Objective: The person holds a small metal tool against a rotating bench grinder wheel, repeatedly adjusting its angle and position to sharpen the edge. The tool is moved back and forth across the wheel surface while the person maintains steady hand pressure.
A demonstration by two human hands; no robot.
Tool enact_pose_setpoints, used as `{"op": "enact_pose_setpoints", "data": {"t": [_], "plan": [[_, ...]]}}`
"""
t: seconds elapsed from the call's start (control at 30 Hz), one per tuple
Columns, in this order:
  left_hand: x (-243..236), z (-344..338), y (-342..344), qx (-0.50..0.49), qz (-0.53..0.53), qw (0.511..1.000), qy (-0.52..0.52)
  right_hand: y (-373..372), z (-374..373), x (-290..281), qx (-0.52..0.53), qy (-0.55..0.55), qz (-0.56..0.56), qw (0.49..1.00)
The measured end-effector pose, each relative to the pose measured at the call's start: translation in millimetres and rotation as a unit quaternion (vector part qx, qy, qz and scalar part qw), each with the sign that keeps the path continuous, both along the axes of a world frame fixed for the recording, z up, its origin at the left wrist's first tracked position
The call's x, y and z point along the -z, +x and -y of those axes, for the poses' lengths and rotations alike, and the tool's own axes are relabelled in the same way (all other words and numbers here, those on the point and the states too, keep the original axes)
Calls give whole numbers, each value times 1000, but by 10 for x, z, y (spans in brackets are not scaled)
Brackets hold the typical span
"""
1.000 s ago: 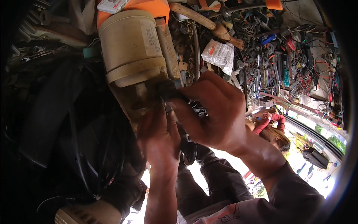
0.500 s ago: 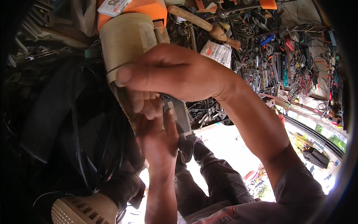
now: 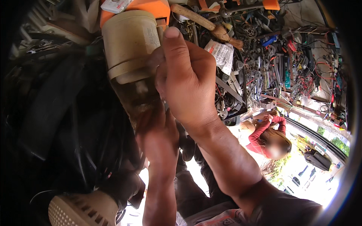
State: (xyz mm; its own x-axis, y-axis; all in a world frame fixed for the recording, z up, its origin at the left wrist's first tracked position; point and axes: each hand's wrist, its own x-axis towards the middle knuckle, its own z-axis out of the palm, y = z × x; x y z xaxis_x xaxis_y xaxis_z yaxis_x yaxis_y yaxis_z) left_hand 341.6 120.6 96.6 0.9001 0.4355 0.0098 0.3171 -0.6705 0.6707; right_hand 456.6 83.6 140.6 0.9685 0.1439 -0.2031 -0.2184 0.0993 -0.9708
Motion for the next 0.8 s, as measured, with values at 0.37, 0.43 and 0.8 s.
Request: {"op": "enact_pose_setpoints", "data": {"t": [0.37, 0.43, 0.8], "plan": [[-304, 187, -396, -39, 17, 990, -132, 52, 658, 293, -4, -19, -66, 998], [-313, 215, -601, -14, 14, 991, -131, 66, 849, 450, -4, -32, -88, 996], [-20, 74, -974, 73, -59, 989, -112, 282, 746, 567, -77, -58, -204, 974]]}}
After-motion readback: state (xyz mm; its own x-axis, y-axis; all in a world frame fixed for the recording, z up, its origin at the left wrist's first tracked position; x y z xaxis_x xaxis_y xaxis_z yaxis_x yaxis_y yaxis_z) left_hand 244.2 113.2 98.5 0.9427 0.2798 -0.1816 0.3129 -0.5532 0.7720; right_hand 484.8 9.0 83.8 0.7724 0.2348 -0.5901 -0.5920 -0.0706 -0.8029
